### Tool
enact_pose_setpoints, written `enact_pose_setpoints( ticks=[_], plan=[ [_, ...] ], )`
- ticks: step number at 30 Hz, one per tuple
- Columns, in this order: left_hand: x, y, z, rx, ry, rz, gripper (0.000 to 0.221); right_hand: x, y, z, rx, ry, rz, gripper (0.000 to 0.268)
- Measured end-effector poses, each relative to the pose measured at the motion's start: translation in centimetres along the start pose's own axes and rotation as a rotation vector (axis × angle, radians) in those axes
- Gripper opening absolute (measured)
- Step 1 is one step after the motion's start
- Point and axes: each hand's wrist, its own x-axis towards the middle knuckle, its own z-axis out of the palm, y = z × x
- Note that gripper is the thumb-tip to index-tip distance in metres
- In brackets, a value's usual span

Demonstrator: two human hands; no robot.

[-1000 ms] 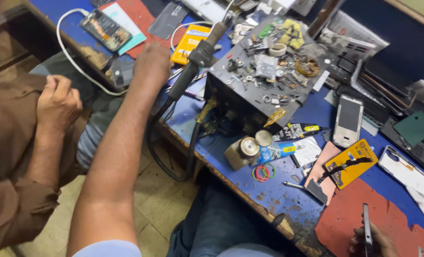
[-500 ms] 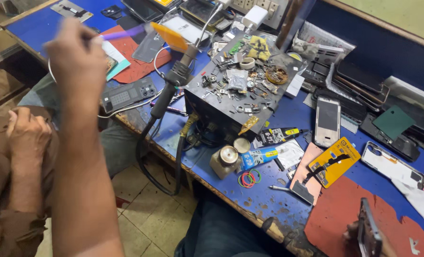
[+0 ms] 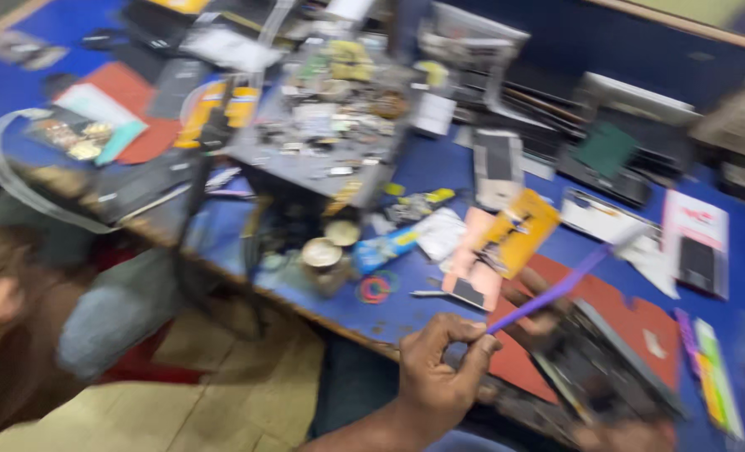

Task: The person uses a screwdriver to remove screws from a phone frame, handles small internal components by hand, and uses a purple brush to clean the internal parts of the device on a repair bench.

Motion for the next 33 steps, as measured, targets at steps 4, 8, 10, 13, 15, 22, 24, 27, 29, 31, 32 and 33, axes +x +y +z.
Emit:
enact_pose_setpoints(
  ticks=[4,8,10,13,15,22,24,27,29,31,32,33],
  plan=[
    [-1.1,-3.1,2.6,-0.039,-0.243,-0.301,0.026,-0.4,-2.6,-1.0,-0.199,0.026,-0.050,0.076],
    [0.7,-2.9,4.5,-0.598,-0.246,-0.314,0.077,-0.3,-2.6,-2.0,-0.735,0.135,0.100,0.082],
    [1.3,-1.8,5.5,-0.878,-0.221,-0.403,0.095,-0.4,-2.5,-1.4,-0.969,0.173,0.204,0.085],
    [2.5,-1.2,7.4,-0.960,-0.099,-0.467,0.091,-0.1,-2.5,-1.3,-1.104,0.152,0.129,0.090],
    [3.1,-1.6,8.0,-1.044,-0.067,-0.511,0.089,-0.5,-2.6,-2.0,-1.288,0.063,-0.089,0.104],
    [4.5,-3.3,7.3,-1.233,-0.046,-0.489,0.079,-3.4,-1.7,-5.3,-0.708,0.343,-0.085,0.014],
    [4.6,-3.3,7.2,-1.181,-0.018,-0.527,0.081,-3.4,-1.4,-4.4,-0.674,0.279,0.053,0.032],
    [4.6,-3.5,7.5,-1.144,-0.032,-0.530,0.082,-2.8,-1.8,-2.7,-0.843,0.202,0.003,0.022],
    [4.3,-3.6,7.7,-1.153,-0.076,-0.505,0.081,-2.3,-1.7,-1.5,-0.846,0.201,-0.032,0.024],
    [4.1,-3.6,8.0,-1.120,-0.096,-0.451,0.084,-2.1,-1.6,-1.0,-0.851,0.207,-0.071,0.027],
    [4.3,-3.6,7.8,-1.119,-0.096,-0.456,0.084,-2.2,-1.4,-0.9,-0.841,0.146,-0.084,0.023],
    [4.8,-3.8,7.2,-1.143,-0.044,-0.472,0.079,-2.4,-1.1,-0.9,-0.830,0.085,-0.096,0.020]
  ],
)
